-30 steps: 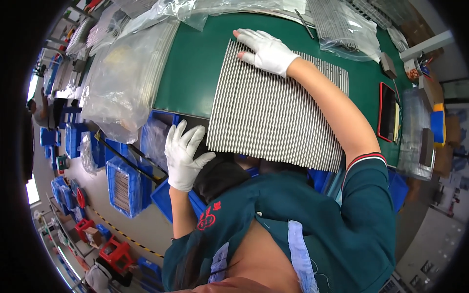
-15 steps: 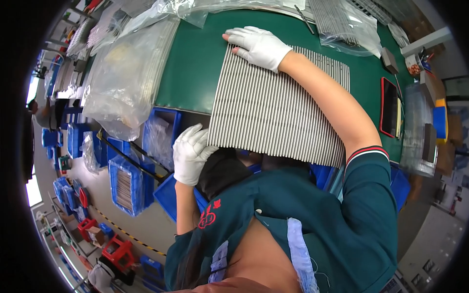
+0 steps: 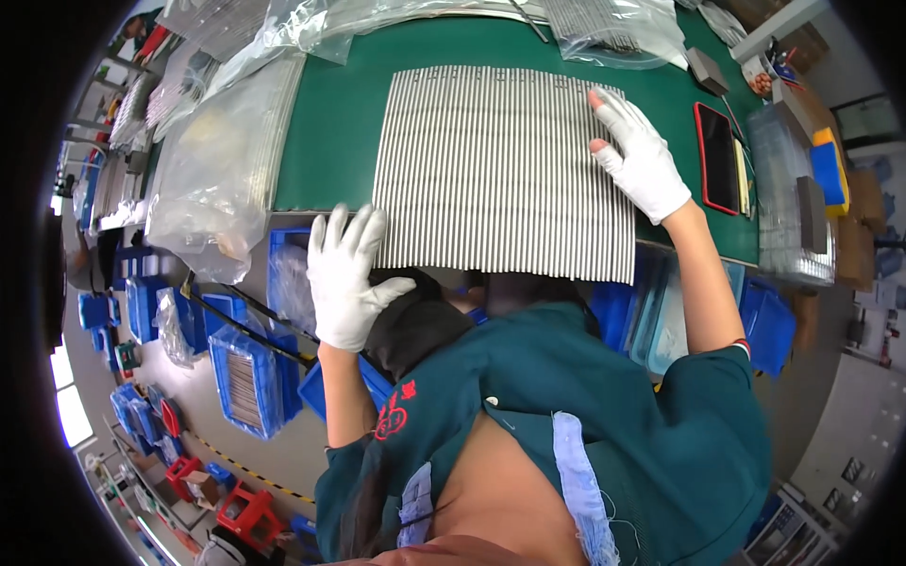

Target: Removing metal rods from plastic bags, aligning them on a green mat, and polishing them with a block.

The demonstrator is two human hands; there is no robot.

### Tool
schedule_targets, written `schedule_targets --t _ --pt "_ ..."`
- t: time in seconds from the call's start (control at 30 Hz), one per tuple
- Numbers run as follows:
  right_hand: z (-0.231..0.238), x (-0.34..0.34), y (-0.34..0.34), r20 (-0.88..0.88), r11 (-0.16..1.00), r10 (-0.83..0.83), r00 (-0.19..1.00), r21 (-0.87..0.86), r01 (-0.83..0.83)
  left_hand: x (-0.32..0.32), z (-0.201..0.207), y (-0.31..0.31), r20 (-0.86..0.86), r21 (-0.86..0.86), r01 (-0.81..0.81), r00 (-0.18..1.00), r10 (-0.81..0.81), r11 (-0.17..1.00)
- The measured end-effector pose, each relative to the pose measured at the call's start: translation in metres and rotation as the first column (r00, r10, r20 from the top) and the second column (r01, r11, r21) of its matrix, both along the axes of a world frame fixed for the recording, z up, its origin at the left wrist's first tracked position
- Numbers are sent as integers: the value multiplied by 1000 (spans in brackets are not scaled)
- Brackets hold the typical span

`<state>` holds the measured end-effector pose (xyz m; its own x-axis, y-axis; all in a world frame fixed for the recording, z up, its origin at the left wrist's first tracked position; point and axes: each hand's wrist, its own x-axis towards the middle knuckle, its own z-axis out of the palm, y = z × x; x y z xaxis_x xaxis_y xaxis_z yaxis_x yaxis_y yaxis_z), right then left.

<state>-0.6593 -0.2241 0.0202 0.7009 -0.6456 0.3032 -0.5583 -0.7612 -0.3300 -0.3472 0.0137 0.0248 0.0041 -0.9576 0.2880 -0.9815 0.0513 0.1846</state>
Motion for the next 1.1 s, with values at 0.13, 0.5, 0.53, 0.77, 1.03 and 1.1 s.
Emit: schedule_targets --t 0.13,0.5,0.53,0.77,1.03,1.1 --pt "-16 -23 15 25 994 -108 994 -32 109 -38 8 -34 -40 155 166 986 -161 974" --pt "-32 -4 -8 118 967 -254 960 38 252 -69 2 -53 35 244 244 965 -260 939" --pt "-34 -5 -10 70 965 -261 963 -6 262 -69 3 -53 13 249 248 966 -260 936" --pt "-26 0 -5 -8 970 -234 972 -69 233 -90 8 -59 -34 217 344 938 -345 913" --pt "-24 10 -5 -111 988 -140 984 -85 131 -101 -4 -63 10 184 358 930 -366 915" --pt "-26 7 -7 27 985 -164 986 -57 165 -101 -6 -62 16 169 362 929 -369 917"
